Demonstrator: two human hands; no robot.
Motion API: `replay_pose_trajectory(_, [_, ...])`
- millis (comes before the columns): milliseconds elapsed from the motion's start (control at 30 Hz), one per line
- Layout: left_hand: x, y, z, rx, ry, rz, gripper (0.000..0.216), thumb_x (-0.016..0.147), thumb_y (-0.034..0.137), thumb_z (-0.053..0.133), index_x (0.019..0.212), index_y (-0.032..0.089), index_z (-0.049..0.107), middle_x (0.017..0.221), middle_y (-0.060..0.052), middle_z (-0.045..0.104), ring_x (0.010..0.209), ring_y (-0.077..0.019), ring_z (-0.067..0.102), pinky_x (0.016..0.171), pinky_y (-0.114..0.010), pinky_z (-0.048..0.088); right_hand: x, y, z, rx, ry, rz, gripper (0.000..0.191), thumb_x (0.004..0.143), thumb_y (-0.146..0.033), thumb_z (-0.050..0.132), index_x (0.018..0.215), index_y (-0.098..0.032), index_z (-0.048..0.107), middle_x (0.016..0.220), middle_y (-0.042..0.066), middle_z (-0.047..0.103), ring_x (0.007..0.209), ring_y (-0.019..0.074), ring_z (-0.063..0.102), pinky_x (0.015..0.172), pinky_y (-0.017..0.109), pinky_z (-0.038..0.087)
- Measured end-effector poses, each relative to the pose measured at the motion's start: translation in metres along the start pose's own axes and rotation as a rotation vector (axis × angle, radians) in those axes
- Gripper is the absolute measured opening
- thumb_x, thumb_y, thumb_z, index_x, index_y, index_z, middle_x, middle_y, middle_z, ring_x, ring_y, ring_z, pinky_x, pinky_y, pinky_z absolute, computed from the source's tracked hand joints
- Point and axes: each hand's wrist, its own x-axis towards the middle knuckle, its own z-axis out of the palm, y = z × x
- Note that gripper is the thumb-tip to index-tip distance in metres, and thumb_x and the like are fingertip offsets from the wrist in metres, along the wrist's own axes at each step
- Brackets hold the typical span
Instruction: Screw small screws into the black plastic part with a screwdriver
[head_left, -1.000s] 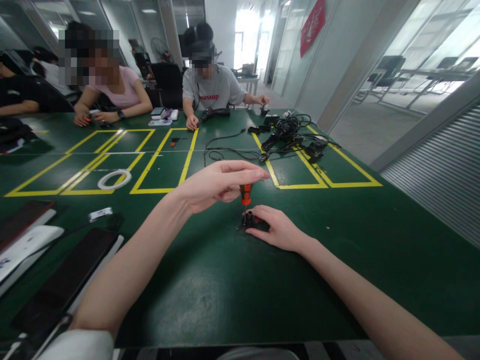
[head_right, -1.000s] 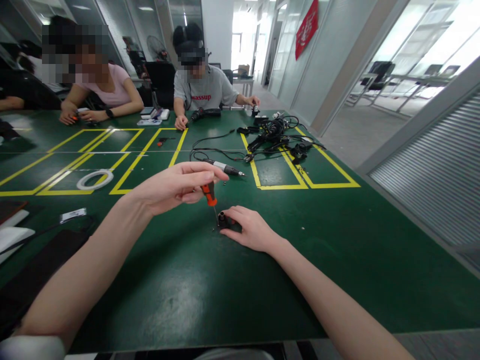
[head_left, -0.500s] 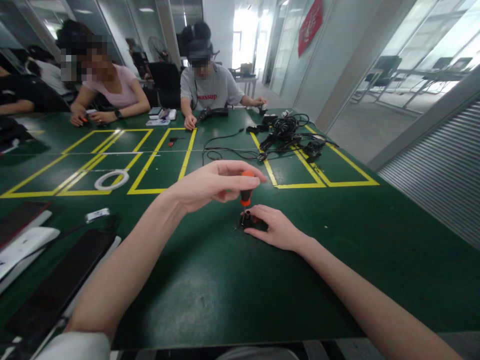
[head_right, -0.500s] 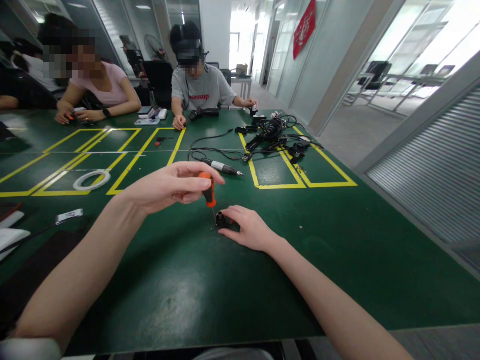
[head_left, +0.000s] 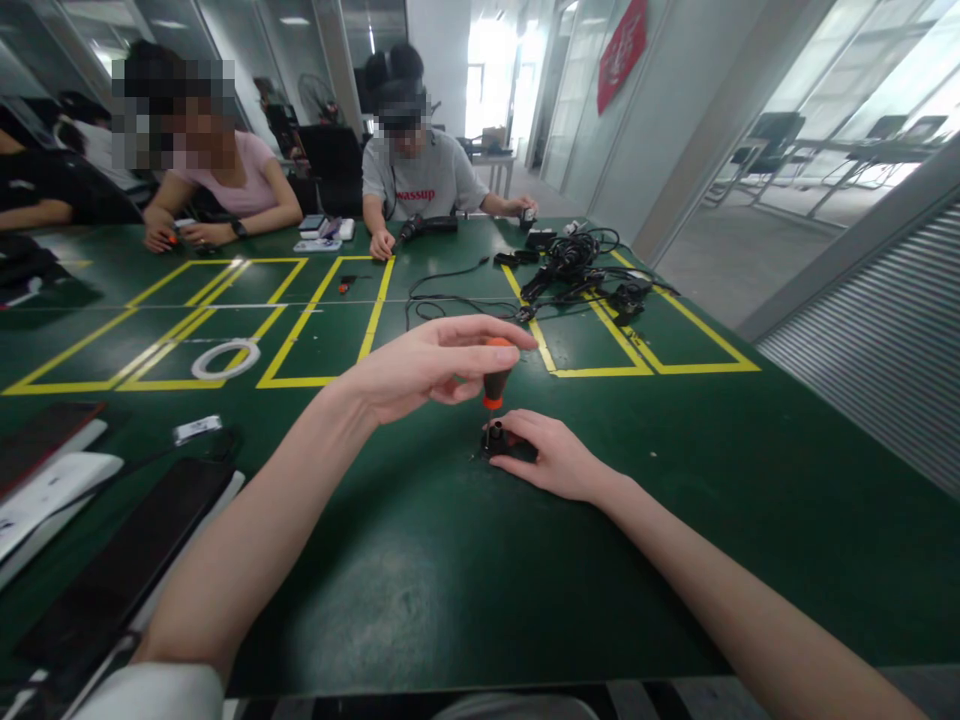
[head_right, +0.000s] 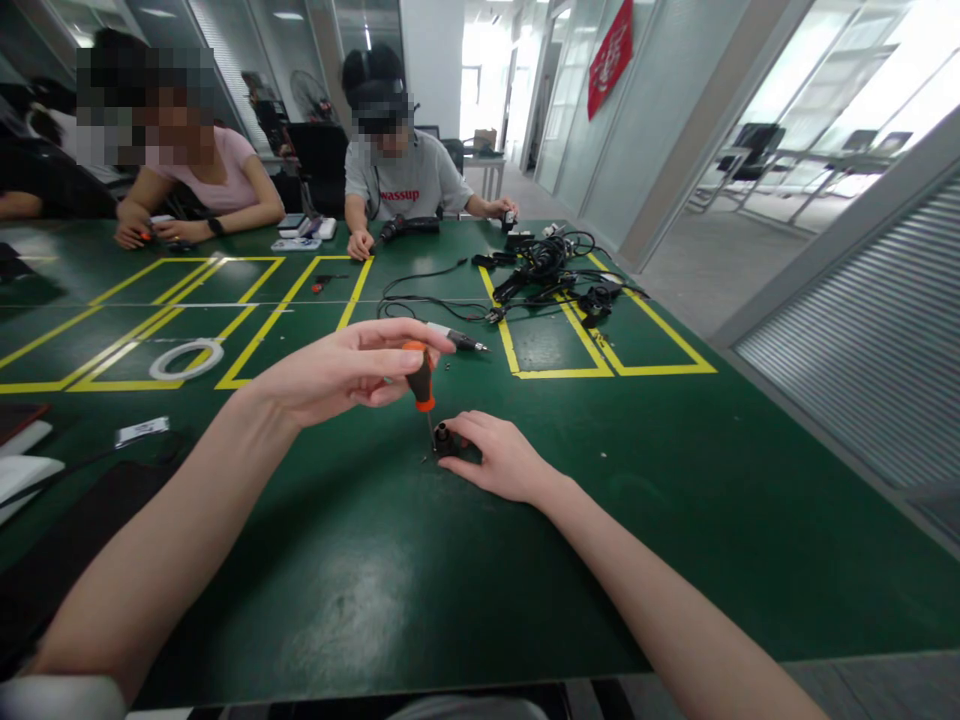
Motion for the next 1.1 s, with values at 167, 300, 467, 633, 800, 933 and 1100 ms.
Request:
replay_pose_trajectory(167, [0.001, 0.0, -0.001, -0.073, -0.1, -0.033, 0.032, 0.095, 0.045, 0.065, 0.102, 0.014, 0.069, 0.111, -0.013, 0.074, 0.061, -0.0106, 0.066, 0.046, -0.019, 0.042, -0.001, 0.001, 0.0, -0.007, 0.016, -0.009, 0.023, 0.095, -0.034, 0.069, 0.111, -0.019, 0.064, 0.1, 0.01, 0.074, 0.086, 0.0235, 0.07, 0.075, 0.036, 0.059])
replay_pose_trajectory(300, [-0.001, 0.003, 0.001, -0.038, -0.037, -0.039, 0.029, 0.091, 0.039, 0.072, 0.108, 0.016, 0.066, 0.103, -0.01, 0.075, 0.058, -0.0084, 0.063, 0.045, -0.017, 0.039, -0.001, 0.002, 0.001, -0.005, 0.007, 0.003, 0.024, 0.096, -0.035, 0.069, 0.113, -0.019, 0.065, 0.102, 0.01, 0.074, 0.086, 0.0228, 0.07, 0.076, 0.036, 0.059])
replay_pose_trajectory(467, [-0.004, 0.005, 0.004, 0.043, -0.01, -0.018, 0.035, 0.085, 0.036, 0.08, 0.115, 0.019, 0.071, 0.097, -0.006, 0.073, 0.054, -0.0041, 0.053, 0.044, -0.017, 0.031, -0.001, 0.002, 0.001, 0.011, -0.002, 0.022, 0.027, 0.095, -0.035, 0.069, 0.116, -0.019, 0.065, 0.104, 0.01, 0.075, 0.088, 0.0233, 0.071, 0.078, 0.037, 0.059])
replay_pose_trajectory(633, [-0.005, 0.005, 0.002, 0.034, -0.073, -0.029, 0.031, 0.082, 0.038, 0.081, 0.098, 0.016, 0.067, 0.106, -0.01, 0.074, 0.059, -0.0074, 0.061, 0.047, -0.018, 0.038, 0.0, 0.0, 0.0, 0.01, -0.004, 0.023, 0.022, 0.095, -0.033, 0.069, 0.112, -0.02, 0.065, 0.098, 0.008, 0.074, 0.084, 0.0225, 0.069, 0.075, 0.035, 0.058])
replay_pose_trajectory(800, [-0.003, 0.004, 0.002, 0.113, -0.001, 0.11, 0.035, 0.073, 0.032, 0.087, 0.09, 0.016, 0.06, 0.088, -0.003, 0.07, 0.06, -0.0076, 0.057, 0.05, -0.019, 0.039, -0.001, 0.0, 0.0, 0.009, 0.018, -0.008, 0.022, 0.095, -0.032, 0.07, 0.111, -0.018, 0.064, 0.096, 0.009, 0.073, 0.082, 0.0225, 0.069, 0.072, 0.034, 0.056])
replay_pose_trajectory(933, [-0.003, 0.002, 0.011, 0.447, 0.136, 0.305, 0.03, 0.078, 0.037, 0.082, 0.08, 0.017, 0.062, 0.076, 0.0, 0.062, 0.064, -0.0104, 0.056, 0.059, -0.024, 0.043, 0.0, 0.0, 0.0, 0.013, 0.025, -0.002, 0.021, 0.095, -0.033, 0.069, 0.11, -0.019, 0.064, 0.096, 0.008, 0.072, 0.083, 0.0228, 0.069, 0.073, 0.035, 0.056])
replay_pose_trajectory(1100, [-0.004, -0.005, 0.024, 1.053, 0.397, 0.52, 0.043, 0.092, 0.045, 0.065, 0.061, 0.019, 0.05, 0.055, 0.003, 0.045, 0.055, -0.0115, 0.048, 0.057, -0.026, 0.034, 0.001, -0.001, 0.0, 0.028, 0.005, 0.022, 0.022, 0.094, -0.032, 0.07, 0.11, -0.019, 0.065, 0.096, 0.008, 0.073, 0.084, 0.0228, 0.069, 0.074, 0.034, 0.057])
